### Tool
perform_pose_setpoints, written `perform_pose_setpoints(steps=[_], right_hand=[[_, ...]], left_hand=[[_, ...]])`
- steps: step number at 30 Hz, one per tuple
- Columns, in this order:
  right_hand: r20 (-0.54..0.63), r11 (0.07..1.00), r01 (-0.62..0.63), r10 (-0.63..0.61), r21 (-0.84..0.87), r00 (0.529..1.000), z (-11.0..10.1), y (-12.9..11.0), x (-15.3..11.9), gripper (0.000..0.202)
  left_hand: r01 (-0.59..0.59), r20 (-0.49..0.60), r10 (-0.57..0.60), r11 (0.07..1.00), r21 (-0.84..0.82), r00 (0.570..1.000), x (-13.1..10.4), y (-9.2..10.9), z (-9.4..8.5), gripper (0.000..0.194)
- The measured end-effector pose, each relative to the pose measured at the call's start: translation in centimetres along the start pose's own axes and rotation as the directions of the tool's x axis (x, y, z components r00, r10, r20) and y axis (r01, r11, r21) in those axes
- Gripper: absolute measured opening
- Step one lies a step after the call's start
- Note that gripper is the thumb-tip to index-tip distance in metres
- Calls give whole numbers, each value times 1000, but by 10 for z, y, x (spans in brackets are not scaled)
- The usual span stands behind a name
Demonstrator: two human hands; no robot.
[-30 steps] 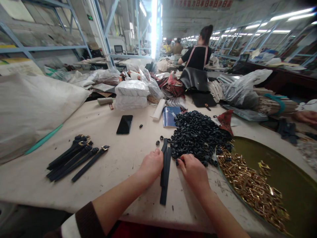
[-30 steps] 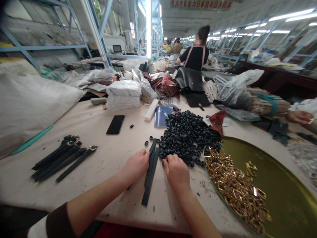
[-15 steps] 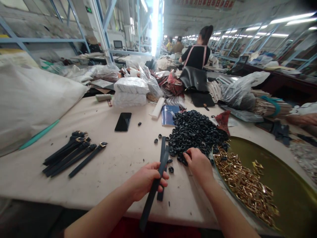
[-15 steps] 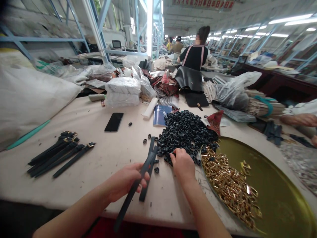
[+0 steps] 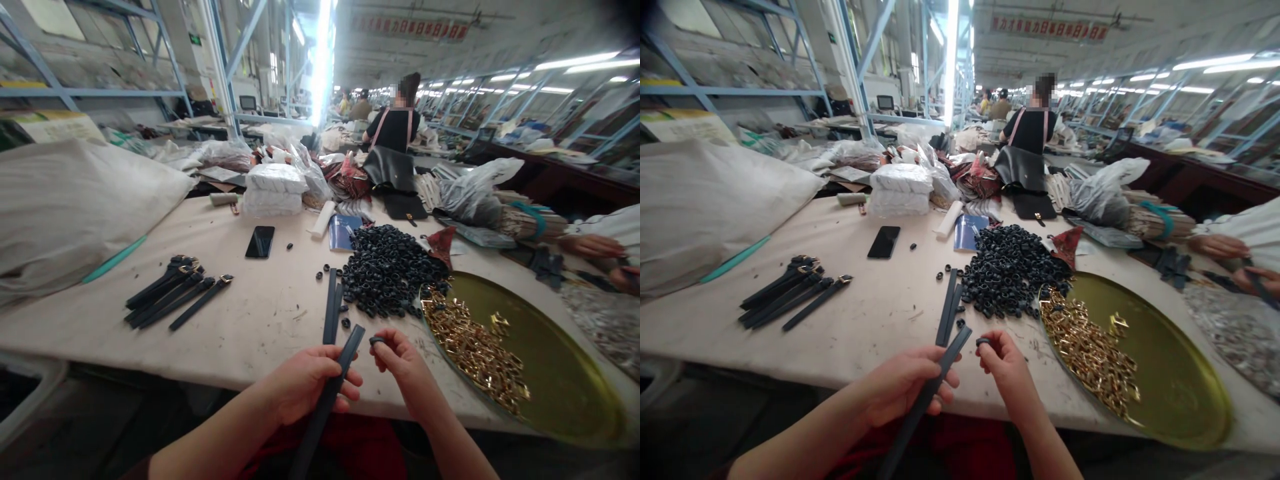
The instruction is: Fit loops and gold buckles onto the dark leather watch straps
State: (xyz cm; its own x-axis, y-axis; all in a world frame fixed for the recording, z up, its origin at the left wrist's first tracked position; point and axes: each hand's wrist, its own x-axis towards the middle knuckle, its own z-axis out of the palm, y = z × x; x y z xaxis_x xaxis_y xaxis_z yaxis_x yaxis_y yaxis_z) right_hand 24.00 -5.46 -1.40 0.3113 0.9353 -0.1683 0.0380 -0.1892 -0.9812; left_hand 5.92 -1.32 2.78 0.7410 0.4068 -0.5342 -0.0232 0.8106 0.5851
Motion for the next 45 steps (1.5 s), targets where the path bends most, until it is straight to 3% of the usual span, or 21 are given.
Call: perform_pose_setpoints(steps=[2, 4, 8, 11, 15, 19, 23, 25, 27, 31, 33, 37, 45], right_hand=[[20, 983, -78, 76, 163, 997, 8, 3, -18, 19], [47, 939, -157, 150, 306, 988, 15, 6, -34, 21], [171, 828, -293, 239, 479, 956, 30, 9, -68, 24], [222, 838, -302, 222, 454, 949, 39, 15, -90, 23], [180, 923, -211, 159, 323, 971, 47, 20, -103, 21], [138, 927, -193, 156, 322, 978, 38, 16, -96, 21], [67, 882, -228, 220, 412, 973, 11, 13, -84, 24], [86, 840, -265, 255, 473, 963, 1, 12, -81, 25], [134, 804, -301, 271, 512, 953, -2, 11, -81, 23], [243, 833, -337, 252, 439, 937, 4, 10, -80, 21], [183, 879, -283, 228, 384, 956, 8, 12, -75, 23], [-63, 943, -131, 158, 306, 985, 11, 16, -58, 26], [-114, 958, -121, 155, 259, 981, 19, 20, -30, 24]], left_hand=[[-41, -25, 39, 997, -72, 999, -2, -7, 0, 30], [-159, -96, 142, 967, -200, 985, -3, -9, -2, 33], [-441, -387, 299, 823, -357, 872, -7, -2, -12, 31], [-538, -542, 297, 760, -364, 786, -10, 0, -19, 28], [-552, -578, 290, 758, -347, 763, -13, -7, -16, 28], [-535, -528, 328, 789, -302, 783, -24, -21, -8, 26], [-437, -293, 376, 881, -180, 879, -46, -34, -8, 34], [-293, -152, 276, 950, -105, 949, -53, -38, -9, 30], [-140, -31, 139, 990, -34, 990, -52, -39, -8, 25], [72, 98, -87, 986, 148, 991, -32, -39, -2, 28], [98, 67, -124, 947, 307, 990, -21, -39, 2, 26], [-7, -100, 75, 830, 557, 992, -6, -35, 7, 23], [-73, -188, 327, 645, 760, 926, 17, -32, 6, 22]])
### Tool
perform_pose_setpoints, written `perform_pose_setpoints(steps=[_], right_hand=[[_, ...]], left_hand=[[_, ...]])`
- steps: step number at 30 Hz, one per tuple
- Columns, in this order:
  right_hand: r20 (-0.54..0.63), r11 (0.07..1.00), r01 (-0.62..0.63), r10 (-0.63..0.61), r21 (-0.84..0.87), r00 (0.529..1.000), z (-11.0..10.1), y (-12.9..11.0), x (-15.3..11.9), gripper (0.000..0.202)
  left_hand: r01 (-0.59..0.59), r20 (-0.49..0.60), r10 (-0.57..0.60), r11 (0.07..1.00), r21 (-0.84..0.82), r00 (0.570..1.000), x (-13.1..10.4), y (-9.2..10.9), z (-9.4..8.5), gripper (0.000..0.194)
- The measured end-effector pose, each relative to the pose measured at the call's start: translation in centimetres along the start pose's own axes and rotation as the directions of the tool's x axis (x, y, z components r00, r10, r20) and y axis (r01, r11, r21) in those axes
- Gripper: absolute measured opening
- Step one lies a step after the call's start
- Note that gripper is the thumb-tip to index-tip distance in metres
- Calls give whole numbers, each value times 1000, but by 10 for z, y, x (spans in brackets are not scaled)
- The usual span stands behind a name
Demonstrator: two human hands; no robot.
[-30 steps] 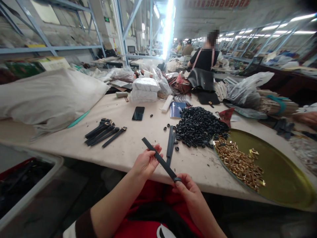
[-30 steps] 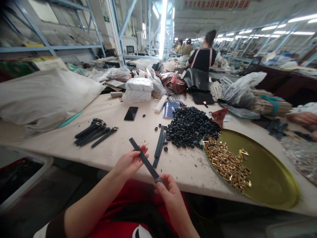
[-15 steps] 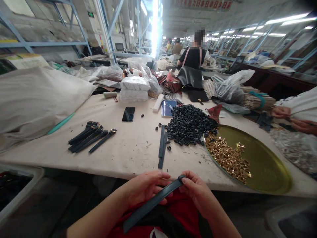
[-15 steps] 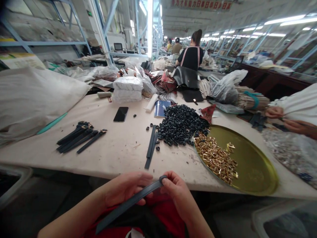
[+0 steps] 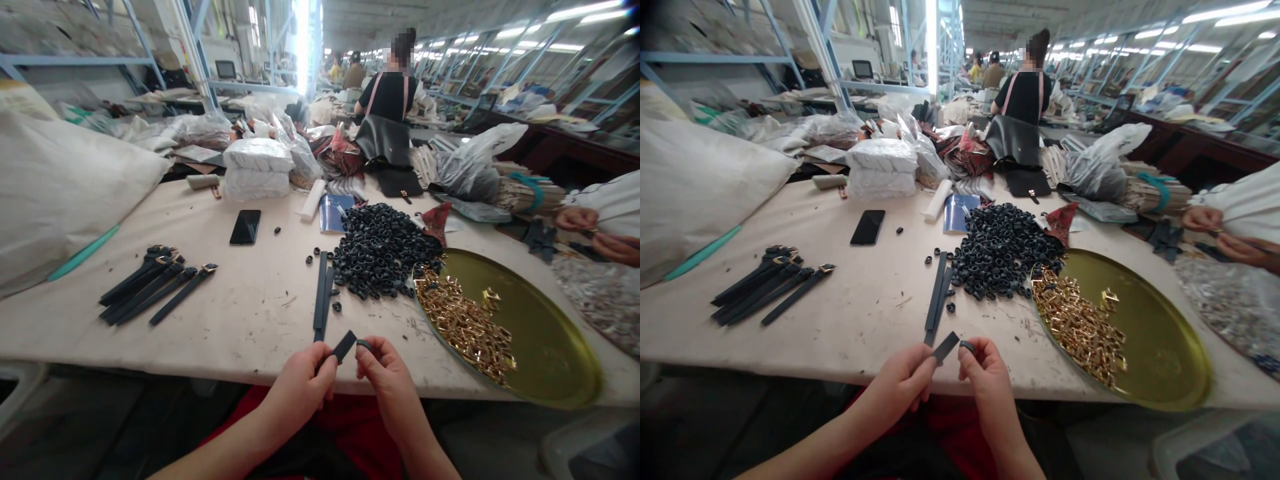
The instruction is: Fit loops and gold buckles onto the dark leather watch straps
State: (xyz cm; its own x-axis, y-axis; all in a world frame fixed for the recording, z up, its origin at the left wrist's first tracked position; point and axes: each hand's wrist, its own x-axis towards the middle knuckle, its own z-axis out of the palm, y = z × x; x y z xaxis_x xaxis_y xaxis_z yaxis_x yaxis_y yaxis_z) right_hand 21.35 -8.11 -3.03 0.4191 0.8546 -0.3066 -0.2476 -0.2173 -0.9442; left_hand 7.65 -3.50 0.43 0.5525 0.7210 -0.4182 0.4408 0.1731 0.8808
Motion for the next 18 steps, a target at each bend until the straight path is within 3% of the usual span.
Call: perform_pose_setpoints(steps=[8, 12, 18], right_hand=[[86, 986, -95, 84, 134, 993, 2, 4, 9, 31], [105, 944, -178, 154, 277, 982, 0, 5, 10, 24], [97, 822, -281, 269, 496, 958, 0, 2, 4, 22]], left_hand=[[-85, -116, 147, 902, 422, 982, 18, -5, -5, 20], [-77, -103, 135, 896, 437, 985, 18, -5, -6, 20], [-75, -106, 116, 943, 325, 988, 6, -3, 0, 22]])
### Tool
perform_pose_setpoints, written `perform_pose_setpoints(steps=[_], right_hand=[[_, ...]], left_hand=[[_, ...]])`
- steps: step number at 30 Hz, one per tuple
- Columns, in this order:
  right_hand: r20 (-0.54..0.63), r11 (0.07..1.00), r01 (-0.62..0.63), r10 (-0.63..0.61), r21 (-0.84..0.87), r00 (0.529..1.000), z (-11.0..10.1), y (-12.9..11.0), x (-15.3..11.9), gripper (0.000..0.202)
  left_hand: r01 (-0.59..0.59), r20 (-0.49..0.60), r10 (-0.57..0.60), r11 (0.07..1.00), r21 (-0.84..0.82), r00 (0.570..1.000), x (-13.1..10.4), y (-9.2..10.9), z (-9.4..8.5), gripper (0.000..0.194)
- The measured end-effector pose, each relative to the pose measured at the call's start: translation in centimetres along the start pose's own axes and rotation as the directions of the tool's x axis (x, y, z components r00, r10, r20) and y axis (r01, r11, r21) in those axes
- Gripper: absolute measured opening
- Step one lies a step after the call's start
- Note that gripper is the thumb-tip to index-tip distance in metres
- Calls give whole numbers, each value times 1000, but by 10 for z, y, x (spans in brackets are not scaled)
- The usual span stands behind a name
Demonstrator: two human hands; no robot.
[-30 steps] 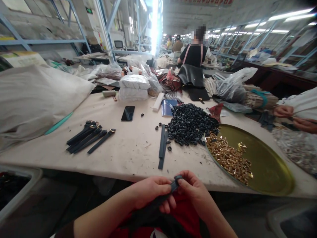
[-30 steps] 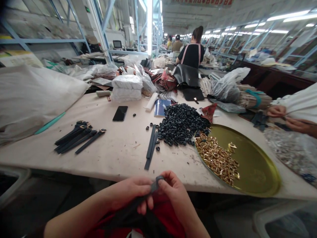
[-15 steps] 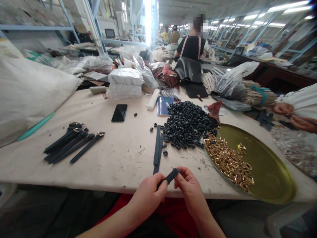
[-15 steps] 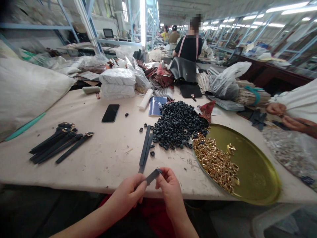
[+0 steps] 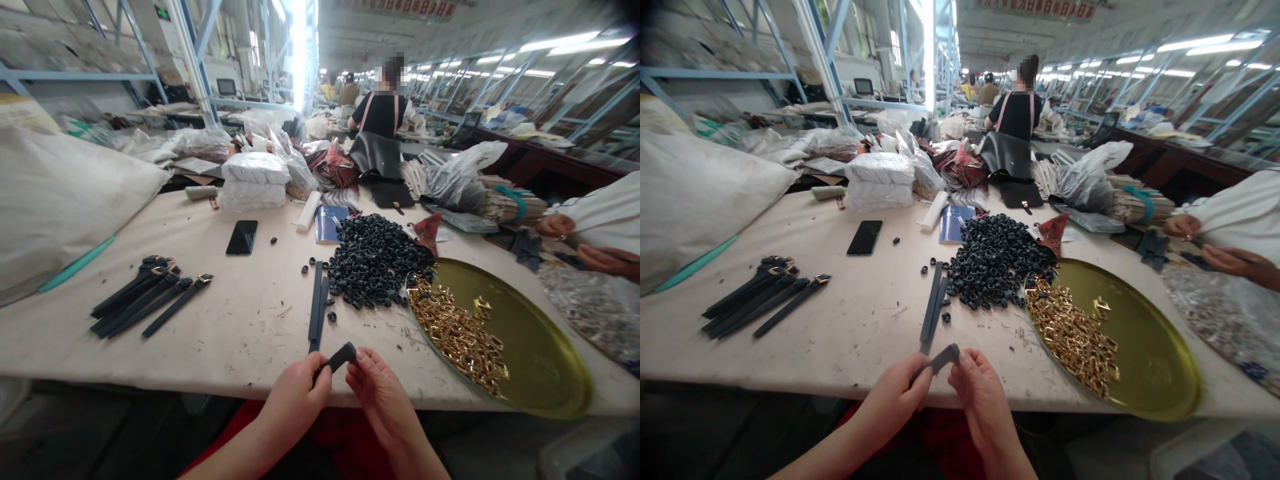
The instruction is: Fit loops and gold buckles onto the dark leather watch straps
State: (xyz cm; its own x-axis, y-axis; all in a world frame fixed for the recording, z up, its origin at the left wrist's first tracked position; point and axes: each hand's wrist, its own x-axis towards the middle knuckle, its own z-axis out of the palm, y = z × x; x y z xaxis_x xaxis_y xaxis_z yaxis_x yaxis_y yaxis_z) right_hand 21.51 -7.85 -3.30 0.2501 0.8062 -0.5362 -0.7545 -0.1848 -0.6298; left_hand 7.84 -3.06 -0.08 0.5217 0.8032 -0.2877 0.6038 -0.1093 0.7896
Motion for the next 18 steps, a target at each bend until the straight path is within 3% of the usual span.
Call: perform_pose_setpoints(steps=[5, 9, 12, 18], right_hand=[[-14, 995, 99, -99, -10, 995, 5, 3, -16, 21], [18, 934, 219, -223, -284, 975, 3, 4, -29, 32], [70, 903, 216, -205, -370, 976, -1, 4, -36, 34], [86, 949, 167, -149, -267, 985, 4, 9, -44, 33]], left_hand=[[4, 16, -2, 996, -93, 1000, -14, 3, 1, 24], [-30, -15, 29, 1000, -11, 999, -26, 5, -3, 24], [-61, -12, 61, 997, 42, 998, -35, 5, -6, 24], [-103, -32, 104, 994, 28, 994, -49, -2, -6, 27]])
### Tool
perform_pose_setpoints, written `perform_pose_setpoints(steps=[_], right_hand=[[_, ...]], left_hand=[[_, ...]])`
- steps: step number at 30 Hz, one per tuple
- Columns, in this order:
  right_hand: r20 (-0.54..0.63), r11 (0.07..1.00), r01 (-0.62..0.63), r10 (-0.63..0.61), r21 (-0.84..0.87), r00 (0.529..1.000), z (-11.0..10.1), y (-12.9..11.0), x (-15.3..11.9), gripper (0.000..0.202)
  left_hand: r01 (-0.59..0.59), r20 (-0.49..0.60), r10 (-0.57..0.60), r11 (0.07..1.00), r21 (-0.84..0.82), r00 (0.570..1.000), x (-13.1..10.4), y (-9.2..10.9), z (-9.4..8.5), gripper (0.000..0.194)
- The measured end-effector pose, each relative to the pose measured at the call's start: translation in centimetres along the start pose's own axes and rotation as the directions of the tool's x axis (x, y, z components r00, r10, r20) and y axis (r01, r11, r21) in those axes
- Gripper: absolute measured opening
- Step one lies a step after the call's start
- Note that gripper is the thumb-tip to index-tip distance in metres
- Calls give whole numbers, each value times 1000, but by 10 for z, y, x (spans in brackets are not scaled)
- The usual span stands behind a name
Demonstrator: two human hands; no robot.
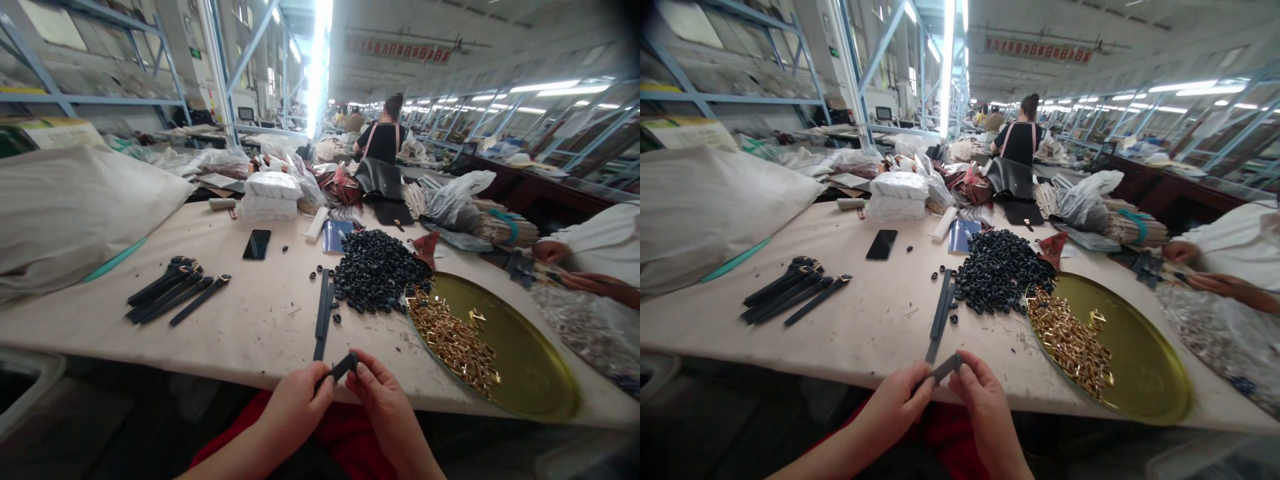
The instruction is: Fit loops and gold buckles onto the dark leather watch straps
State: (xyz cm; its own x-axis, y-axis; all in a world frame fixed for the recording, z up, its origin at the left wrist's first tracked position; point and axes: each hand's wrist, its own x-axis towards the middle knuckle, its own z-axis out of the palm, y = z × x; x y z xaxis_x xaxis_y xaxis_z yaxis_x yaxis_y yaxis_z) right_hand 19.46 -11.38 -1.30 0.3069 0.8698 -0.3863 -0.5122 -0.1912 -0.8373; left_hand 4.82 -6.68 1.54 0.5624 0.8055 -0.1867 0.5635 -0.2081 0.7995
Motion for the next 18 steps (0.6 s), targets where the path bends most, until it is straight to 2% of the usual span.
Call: perform_pose_setpoints(steps=[2, 5, 8, 11, 13, 15, 18], right_hand=[[-3, 1000, 10, -10, -5, 1000, 3, 2, -1, 29], [-11, 991, 59, -60, -118, 998, 4, 6, -1, 26], [30, 950, 138, -135, -280, 990, 3, 10, 1, 25], [77, 899, 206, -191, -386, 979, 1, 10, 4, 25], [78, 914, 181, -164, -363, 983, 1, 8, 7, 27], [87, 942, 108, -85, -317, 993, 2, 5, 12, 30], [132, 954, 42, -2, -298, 991, 11, 3, 23, 27]], left_hand=[[-9, -11, 9, 999, 31, 1000, -3, -4, 0, 26], [-15, -9, 16, 991, 135, 1000, -5, -9, -3, 24], [-24, 33, 17, 976, 217, 999, -4, -11, -10, 26], [-36, 94, 15, 974, 222, 995, 1, -9, -17, 28], [-39, 127, 14, 981, 191, 992, 6, -8, -22, 29], [-24, 150, 4, 990, 135, 989, 11, -8, -25, 28], [26, 135, -28, 999, 21, 990, 19, -10, -27, 30]])
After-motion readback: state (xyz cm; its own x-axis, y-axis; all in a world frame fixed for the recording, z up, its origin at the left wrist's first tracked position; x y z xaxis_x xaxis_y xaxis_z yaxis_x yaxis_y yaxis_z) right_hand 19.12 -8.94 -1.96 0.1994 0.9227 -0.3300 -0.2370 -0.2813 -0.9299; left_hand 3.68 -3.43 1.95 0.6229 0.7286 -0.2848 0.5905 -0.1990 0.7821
